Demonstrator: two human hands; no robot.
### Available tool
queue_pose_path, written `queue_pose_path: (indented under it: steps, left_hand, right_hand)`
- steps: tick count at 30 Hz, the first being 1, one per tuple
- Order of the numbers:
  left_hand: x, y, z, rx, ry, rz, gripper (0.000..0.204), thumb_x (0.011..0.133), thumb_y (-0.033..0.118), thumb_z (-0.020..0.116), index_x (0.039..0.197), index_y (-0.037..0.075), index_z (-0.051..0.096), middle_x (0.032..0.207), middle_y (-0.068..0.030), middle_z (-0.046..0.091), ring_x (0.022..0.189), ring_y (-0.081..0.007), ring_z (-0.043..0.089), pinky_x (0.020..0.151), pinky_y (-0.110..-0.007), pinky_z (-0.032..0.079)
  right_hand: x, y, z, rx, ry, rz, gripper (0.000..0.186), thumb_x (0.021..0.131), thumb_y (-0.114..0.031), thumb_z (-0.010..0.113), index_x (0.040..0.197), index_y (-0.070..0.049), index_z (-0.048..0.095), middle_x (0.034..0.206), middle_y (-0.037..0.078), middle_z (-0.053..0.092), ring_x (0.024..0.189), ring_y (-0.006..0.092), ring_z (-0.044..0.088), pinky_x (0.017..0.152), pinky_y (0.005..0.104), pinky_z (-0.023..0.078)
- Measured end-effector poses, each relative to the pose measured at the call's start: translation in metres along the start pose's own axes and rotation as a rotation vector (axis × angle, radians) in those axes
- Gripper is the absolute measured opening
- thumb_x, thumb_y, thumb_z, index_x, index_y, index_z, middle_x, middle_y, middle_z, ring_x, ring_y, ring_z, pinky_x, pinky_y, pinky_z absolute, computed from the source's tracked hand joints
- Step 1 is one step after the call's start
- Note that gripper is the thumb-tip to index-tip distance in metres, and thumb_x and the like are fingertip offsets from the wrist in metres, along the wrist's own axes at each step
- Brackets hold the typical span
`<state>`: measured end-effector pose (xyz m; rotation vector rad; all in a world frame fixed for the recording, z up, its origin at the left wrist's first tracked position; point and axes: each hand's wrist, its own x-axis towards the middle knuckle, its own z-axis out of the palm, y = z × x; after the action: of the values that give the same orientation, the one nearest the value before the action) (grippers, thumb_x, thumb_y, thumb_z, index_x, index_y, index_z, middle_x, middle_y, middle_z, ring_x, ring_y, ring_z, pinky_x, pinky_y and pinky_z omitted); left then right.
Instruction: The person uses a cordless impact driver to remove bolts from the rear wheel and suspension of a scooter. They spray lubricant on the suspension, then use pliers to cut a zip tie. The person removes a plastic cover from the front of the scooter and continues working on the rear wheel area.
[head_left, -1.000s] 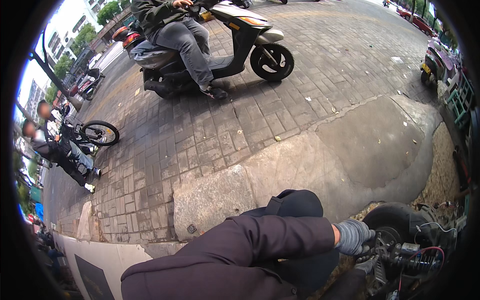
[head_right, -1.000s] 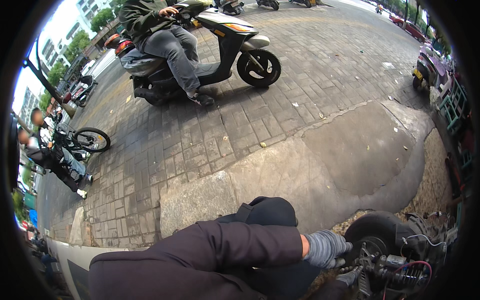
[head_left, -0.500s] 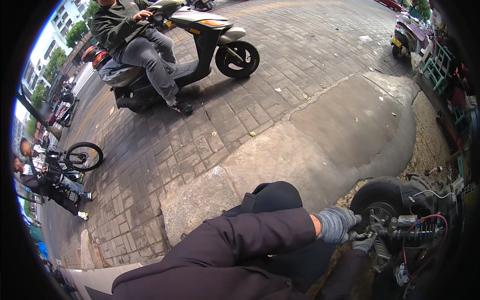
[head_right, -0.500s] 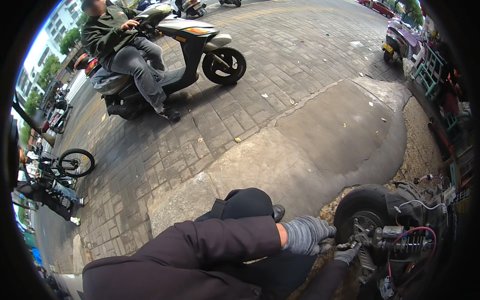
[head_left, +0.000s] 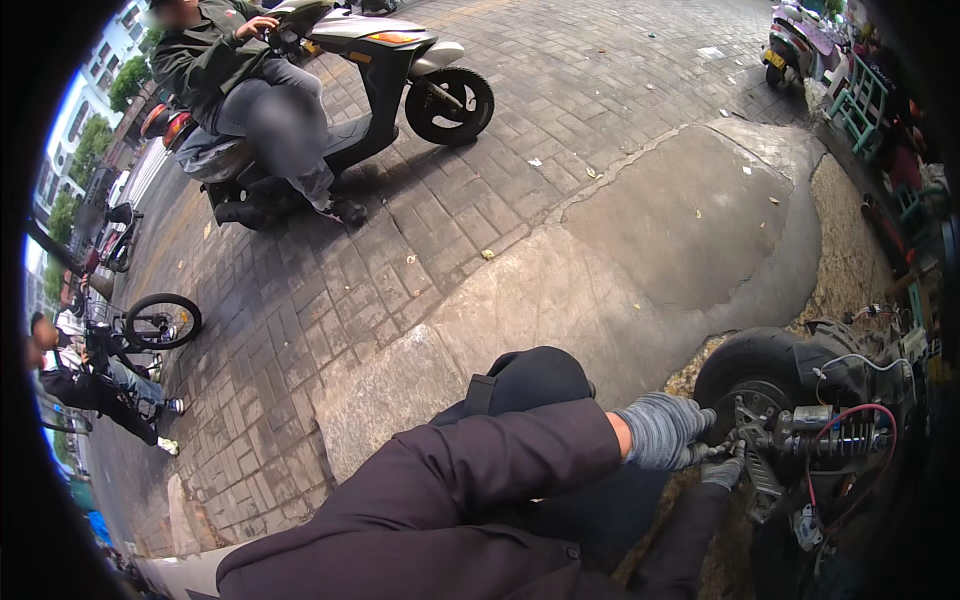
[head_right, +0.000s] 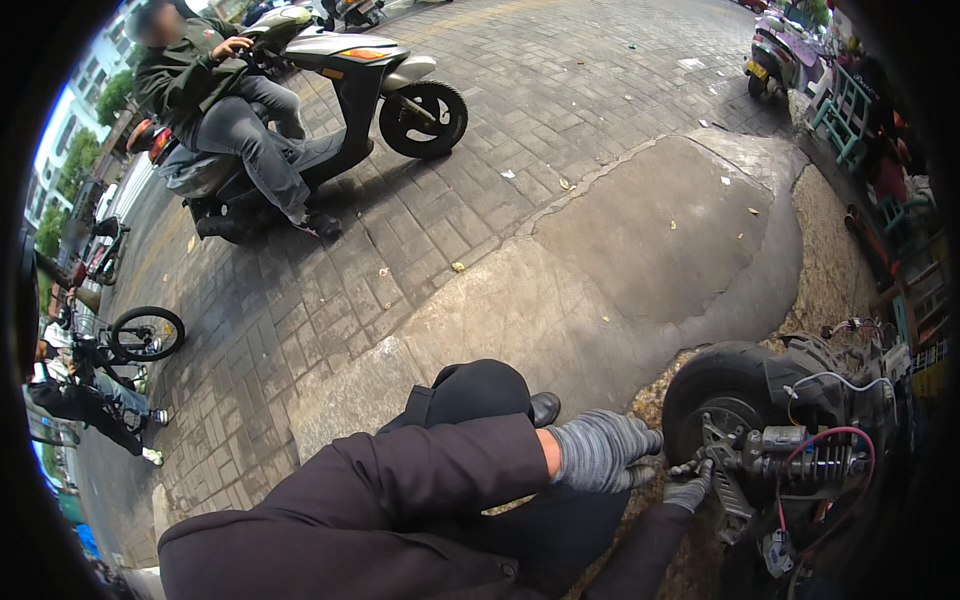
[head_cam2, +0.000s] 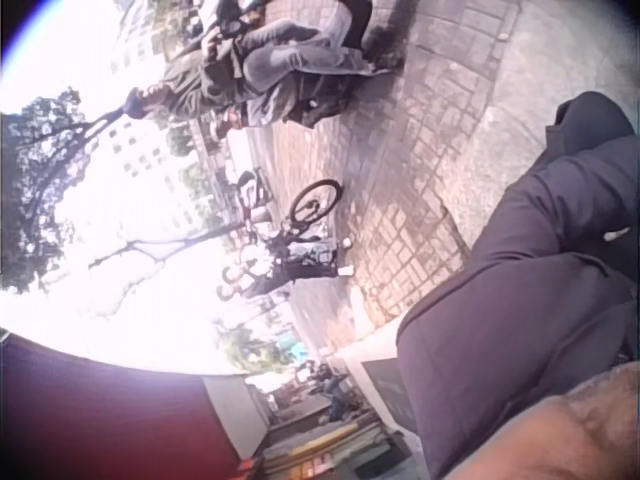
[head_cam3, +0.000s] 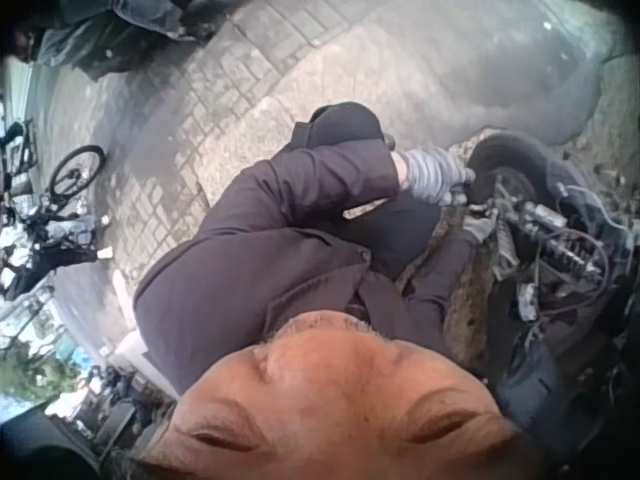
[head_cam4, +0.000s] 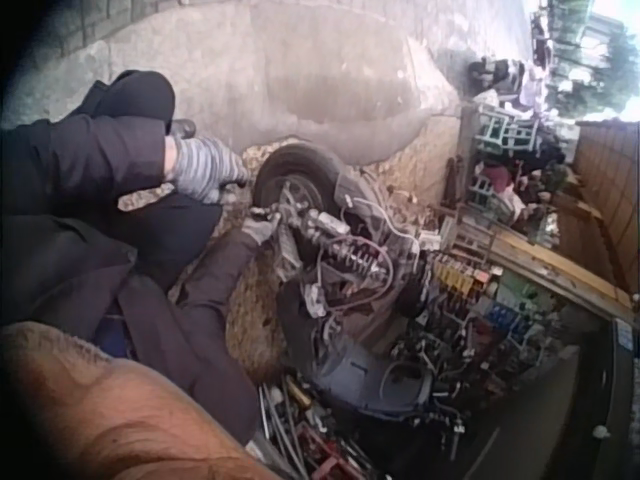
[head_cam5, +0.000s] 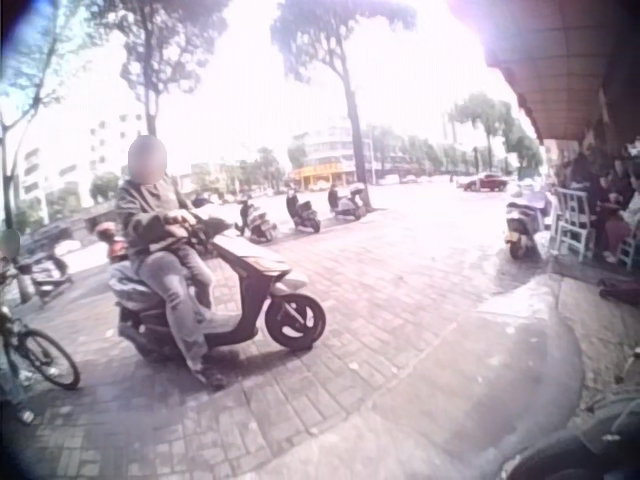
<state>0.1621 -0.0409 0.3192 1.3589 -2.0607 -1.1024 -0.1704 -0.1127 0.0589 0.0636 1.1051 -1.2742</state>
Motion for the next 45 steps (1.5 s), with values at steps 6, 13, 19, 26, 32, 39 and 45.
queue_pose_path:
  steps: [6, 13, 19, 26, 32, 39, 45]
  left_hand:
    - [-0.003, 0.0, 0.002, 0.028, 0.027, 0.0, 0.033, 0.082, 0.028, 0.061, 0.101, 0.002, 0.059, 0.088, -0.0205, 0.063, 0.087, -0.0395, 0.062, 0.075, -0.048, 0.049]
    - [-0.005, -0.006, 0.009, 0.02, 0.094, 0.049, 0.033, 0.078, 0.027, 0.063, 0.1, 0.002, 0.059, 0.081, -0.0208, 0.062, 0.08, -0.0404, 0.061, 0.07, -0.048, 0.049]
    - [-0.004, -0.009, 0.013, 0.059, 0.134, 0.043, 0.033, 0.077, 0.028, 0.064, 0.097, 0.003, 0.06, 0.079, -0.0191, 0.062, 0.077, -0.0392, 0.061, 0.068, -0.048, 0.049]
    - [-0.004, -0.009, 0.013, 0.053, 0.135, 0.033, 0.028, 0.078, 0.027, 0.063, 0.093, 0.003, 0.06, 0.077, -0.0183, 0.061, 0.075, -0.0385, 0.061, 0.066, -0.046, 0.049]
    - [0.0, -0.01, 0.012, 0.039, 0.219, 0.001, 0.028, 0.079, 0.024, 0.061, 0.095, 0.002, 0.059, 0.081, -0.018, 0.062, 0.078, -0.0383, 0.062, 0.068, -0.046, 0.05]
    - [0.009, -0.011, 0.022, 0.062, 0.254, -0.008, 0.033, 0.073, 0.023, 0.063, 0.098, 0.003, 0.059, 0.091, -0.0197, 0.059, 0.085, -0.0397, 0.06, 0.071, -0.046, 0.05]
    - [0.013, -0.014, 0.027, 0.135, 0.118, 0.037, 0.038, 0.065, 0.021, 0.066, 0.099, 0.005, 0.059, 0.096, -0.0193, 0.058, 0.088, -0.0402, 0.06, 0.073, -0.046, 0.05]
  right_hand:
    - [0.001, 0.0, 0.0, -0.006, 0.003, -0.05, 0.028, 0.093, -0.043, 0.057, 0.087, -0.017, 0.065, 0.064, -0.002, 0.058, 0.047, 0.0132, 0.049, 0.043, 0.0291, 0.044]
    - [-0.007, 0.001, 0.009, -0.129, 0.036, -0.026, 0.026, 0.094, -0.046, 0.054, 0.096, -0.022, 0.065, 0.065, -0.005, 0.057, 0.047, 0.01, 0.048, 0.041, 0.0261, 0.044]
    - [-0.022, 0.003, 0.014, -0.094, 0.126, -0.035, 0.026, 0.094, -0.045, 0.055, 0.09, -0.022, 0.064, 0.063, -0.003, 0.056, 0.044, 0.0121, 0.046, 0.04, 0.0268, 0.043]
    - [-0.063, 0.05, 0.063, -0.029, -0.123, 0.092, 0.033, 0.091, -0.045, 0.057, 0.094, -0.013, 0.063, 0.075, 0.001, 0.058, 0.073, 0.0174, 0.056, 0.071, 0.0362, 0.049]
    - [-0.12, 0.076, 0.115, -0.038, -0.641, 0.236, 0.045, 0.094, -0.044, 0.052, 0.116, -0.005, 0.058, 0.115, 0.012, 0.062, 0.106, 0.025, 0.058, 0.094, 0.0409, 0.045]
    - [-0.125, 0.074, 0.11, -0.197, -0.852, 0.093, 0.05, 0.096, -0.039, 0.044, 0.132, -0.004, 0.047, 0.129, 0.012, 0.053, 0.119, 0.0243, 0.049, 0.104, 0.0388, 0.037]
    - [-0.15, 0.071, 0.108, -0.219, -0.905, 0.044, 0.055, 0.096, -0.038, 0.045, 0.139, -0.004, 0.04, 0.138, 0.012, 0.046, 0.126, 0.0254, 0.044, 0.107, 0.0404, 0.033]
